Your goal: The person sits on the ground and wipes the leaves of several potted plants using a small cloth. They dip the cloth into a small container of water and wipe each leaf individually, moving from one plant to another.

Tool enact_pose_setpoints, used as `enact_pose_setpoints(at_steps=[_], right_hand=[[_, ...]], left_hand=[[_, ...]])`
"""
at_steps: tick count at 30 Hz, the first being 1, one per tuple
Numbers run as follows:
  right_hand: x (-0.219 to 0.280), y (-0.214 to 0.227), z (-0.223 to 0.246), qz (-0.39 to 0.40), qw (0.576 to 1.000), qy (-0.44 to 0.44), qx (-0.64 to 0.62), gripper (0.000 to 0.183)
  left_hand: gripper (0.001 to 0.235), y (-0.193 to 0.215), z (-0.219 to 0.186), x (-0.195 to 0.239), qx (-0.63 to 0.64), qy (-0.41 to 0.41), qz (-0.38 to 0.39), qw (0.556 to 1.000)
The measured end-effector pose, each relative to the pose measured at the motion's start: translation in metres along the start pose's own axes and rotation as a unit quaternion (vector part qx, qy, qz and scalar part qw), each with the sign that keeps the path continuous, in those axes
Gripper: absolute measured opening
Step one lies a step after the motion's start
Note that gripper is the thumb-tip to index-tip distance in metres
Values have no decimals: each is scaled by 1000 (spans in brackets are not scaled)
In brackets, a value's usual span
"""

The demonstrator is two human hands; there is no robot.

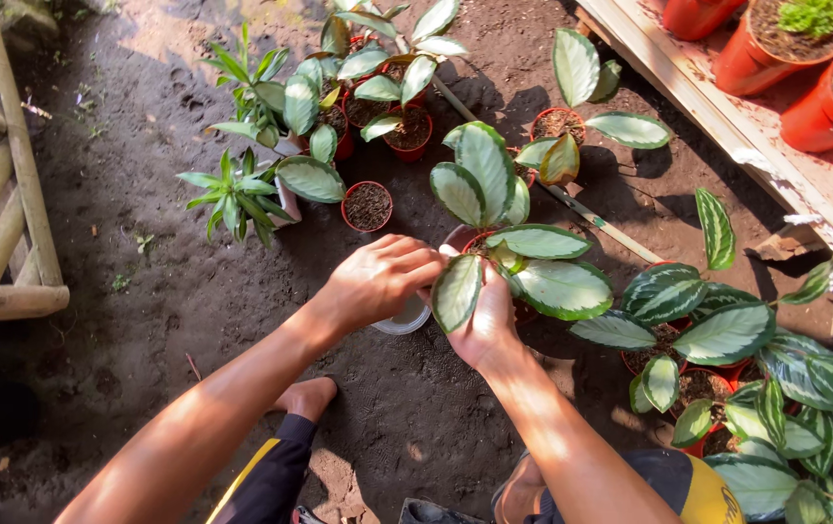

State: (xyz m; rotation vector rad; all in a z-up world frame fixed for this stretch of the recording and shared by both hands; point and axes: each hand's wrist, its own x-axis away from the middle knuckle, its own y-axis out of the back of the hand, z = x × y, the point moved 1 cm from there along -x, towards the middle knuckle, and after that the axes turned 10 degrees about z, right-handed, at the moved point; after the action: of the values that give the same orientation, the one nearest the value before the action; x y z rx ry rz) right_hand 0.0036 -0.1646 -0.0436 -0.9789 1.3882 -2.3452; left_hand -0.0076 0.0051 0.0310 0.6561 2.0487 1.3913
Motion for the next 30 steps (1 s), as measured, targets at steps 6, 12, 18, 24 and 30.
enact_pose_setpoints(at_steps=[6,12,18,24,30], right_hand=[[-2,5,-5,-85,996,-26,12,42],[2,5,-3,-35,999,-29,6,40],[7,-13,2,-41,998,-45,29,38],[6,-12,4,0,1000,-26,17,45],[-1,-3,-1,-47,999,-11,-16,48]], left_hand=[[28,-5,-4,-4,6,31,-24,999],[27,-17,-2,-14,48,25,2,999],[24,-8,2,4,32,4,39,999],[22,-4,1,18,9,8,18,1000],[25,4,7,35,22,13,41,999]])
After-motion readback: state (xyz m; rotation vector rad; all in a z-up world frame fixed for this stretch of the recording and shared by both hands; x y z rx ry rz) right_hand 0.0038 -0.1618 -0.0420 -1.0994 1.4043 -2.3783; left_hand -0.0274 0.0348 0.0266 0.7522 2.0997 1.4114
